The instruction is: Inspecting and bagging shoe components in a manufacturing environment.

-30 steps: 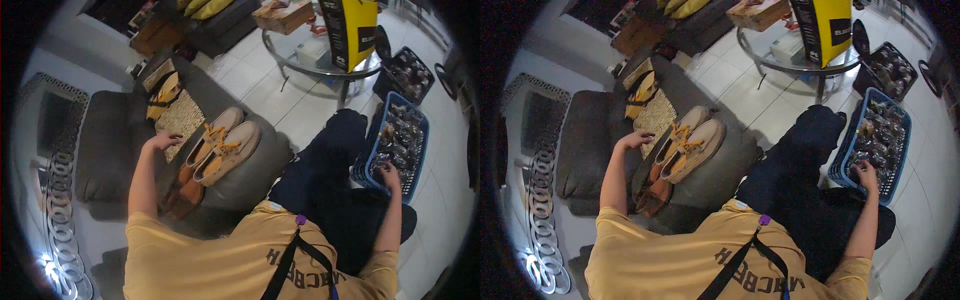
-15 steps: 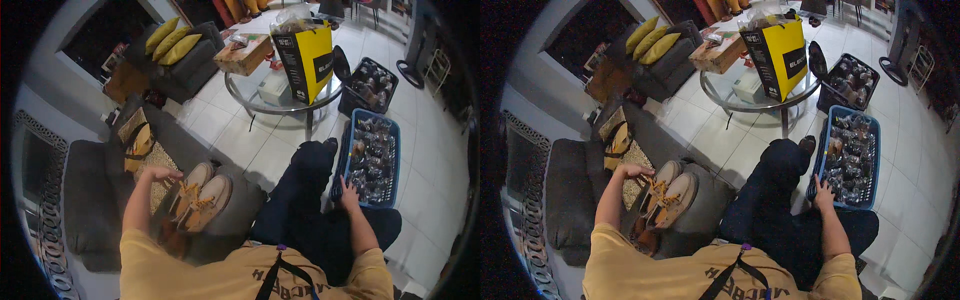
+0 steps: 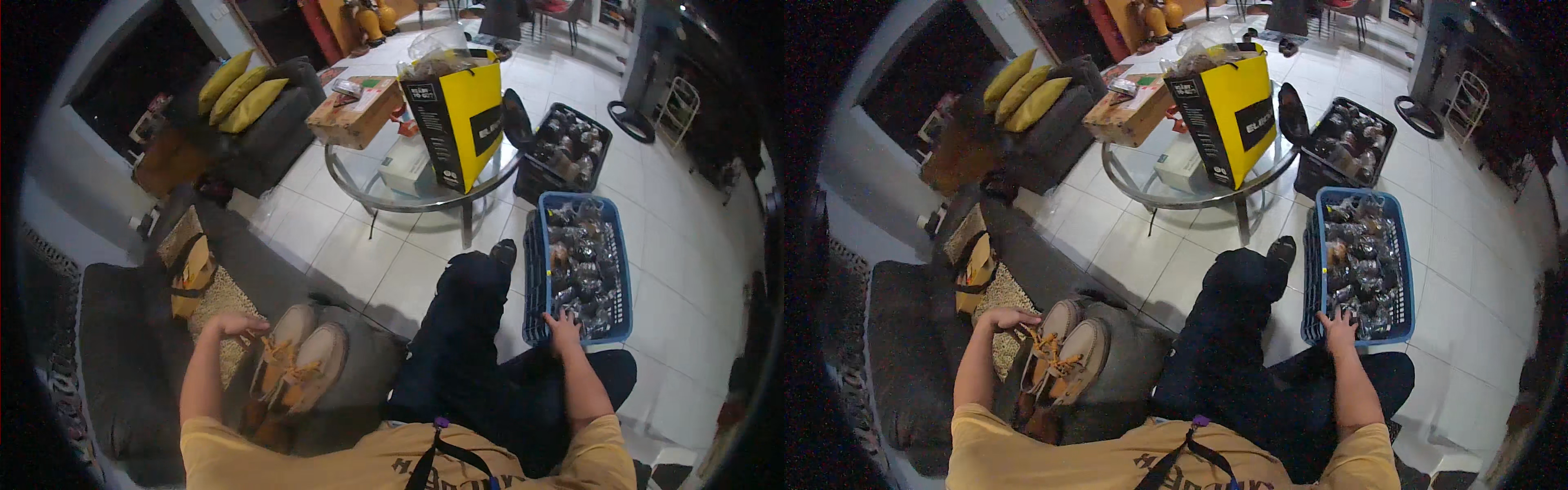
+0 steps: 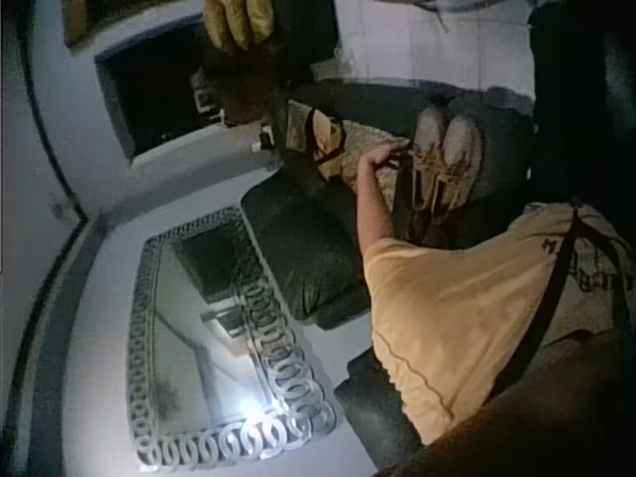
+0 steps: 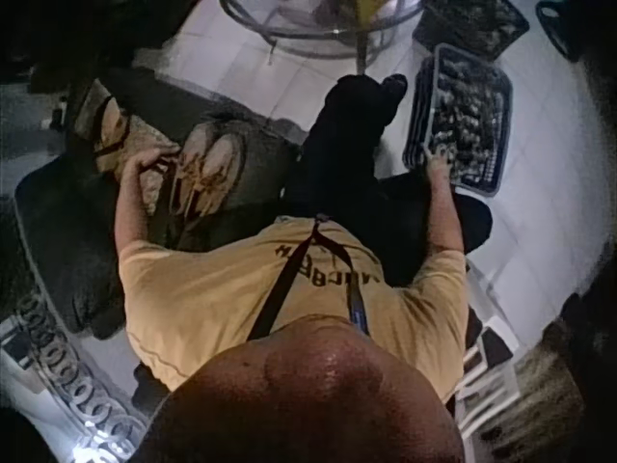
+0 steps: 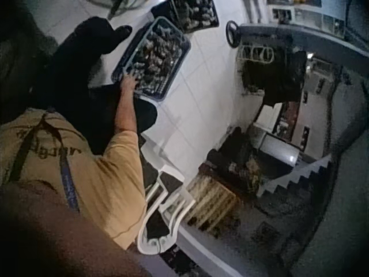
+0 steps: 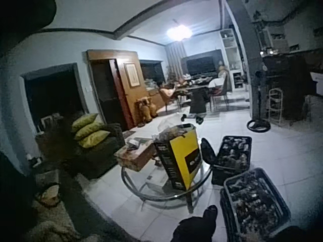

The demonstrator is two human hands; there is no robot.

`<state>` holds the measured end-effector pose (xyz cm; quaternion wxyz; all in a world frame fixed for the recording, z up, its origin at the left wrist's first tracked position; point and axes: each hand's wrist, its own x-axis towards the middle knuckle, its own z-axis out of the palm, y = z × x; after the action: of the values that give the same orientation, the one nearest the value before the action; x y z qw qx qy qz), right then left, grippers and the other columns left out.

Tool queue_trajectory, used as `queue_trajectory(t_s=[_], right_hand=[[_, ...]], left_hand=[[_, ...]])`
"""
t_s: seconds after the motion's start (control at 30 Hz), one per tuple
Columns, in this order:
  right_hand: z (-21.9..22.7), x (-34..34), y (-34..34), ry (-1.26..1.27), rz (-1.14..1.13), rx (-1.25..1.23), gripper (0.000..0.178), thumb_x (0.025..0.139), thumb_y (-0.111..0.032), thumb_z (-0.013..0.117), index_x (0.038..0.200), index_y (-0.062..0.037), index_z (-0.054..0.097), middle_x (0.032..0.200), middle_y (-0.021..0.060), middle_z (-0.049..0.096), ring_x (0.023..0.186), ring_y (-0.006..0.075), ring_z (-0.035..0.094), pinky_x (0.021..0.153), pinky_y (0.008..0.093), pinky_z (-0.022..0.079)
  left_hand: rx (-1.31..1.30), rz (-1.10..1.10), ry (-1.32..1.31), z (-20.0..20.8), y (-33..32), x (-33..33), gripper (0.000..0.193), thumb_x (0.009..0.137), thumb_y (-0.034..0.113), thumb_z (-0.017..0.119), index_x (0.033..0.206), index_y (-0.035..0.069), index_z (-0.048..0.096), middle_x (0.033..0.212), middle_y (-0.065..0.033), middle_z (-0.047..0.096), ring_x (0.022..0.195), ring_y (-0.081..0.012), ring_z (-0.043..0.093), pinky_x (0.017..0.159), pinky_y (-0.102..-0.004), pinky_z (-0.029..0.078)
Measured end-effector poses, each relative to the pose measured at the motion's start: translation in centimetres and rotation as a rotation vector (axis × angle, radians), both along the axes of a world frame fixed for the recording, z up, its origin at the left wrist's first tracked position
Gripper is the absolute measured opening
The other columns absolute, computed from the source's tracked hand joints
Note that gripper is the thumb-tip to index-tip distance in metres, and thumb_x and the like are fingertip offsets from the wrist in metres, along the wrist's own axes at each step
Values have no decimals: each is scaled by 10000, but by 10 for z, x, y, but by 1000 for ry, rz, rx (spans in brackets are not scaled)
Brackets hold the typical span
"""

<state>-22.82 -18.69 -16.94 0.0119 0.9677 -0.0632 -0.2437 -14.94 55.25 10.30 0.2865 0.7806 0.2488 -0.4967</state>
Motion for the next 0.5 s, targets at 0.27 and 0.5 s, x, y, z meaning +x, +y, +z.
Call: queue_trajectory(t_s=[0.27, 0.5], right_hand=[[88, -2, 28, 195, 43, 405, 629, 794, -444, 706, 1304, -105, 559, 1181, 190, 634, 1115, 369, 593, 964, 417, 471], [184, -41, -13, -231, -156, 440, 234, 807, -224, 663, 949, -40, 686, 883, 185, 672, 878, 380, 635, 806, 454, 508]], left_hand=[[9, -29, -42, 11, -6, 1, 348, 931, 285, 588, 1179, 46, 641, 1117, -78, 671, 1037, -248, 639, 871, -453, 534], [-58, -447, -88, -2, 18, 35, 428, 857, 255, 628, 1213, 17, 628, 1196, -97, 648, 1119, -272, 610, 933, -444, 502]])
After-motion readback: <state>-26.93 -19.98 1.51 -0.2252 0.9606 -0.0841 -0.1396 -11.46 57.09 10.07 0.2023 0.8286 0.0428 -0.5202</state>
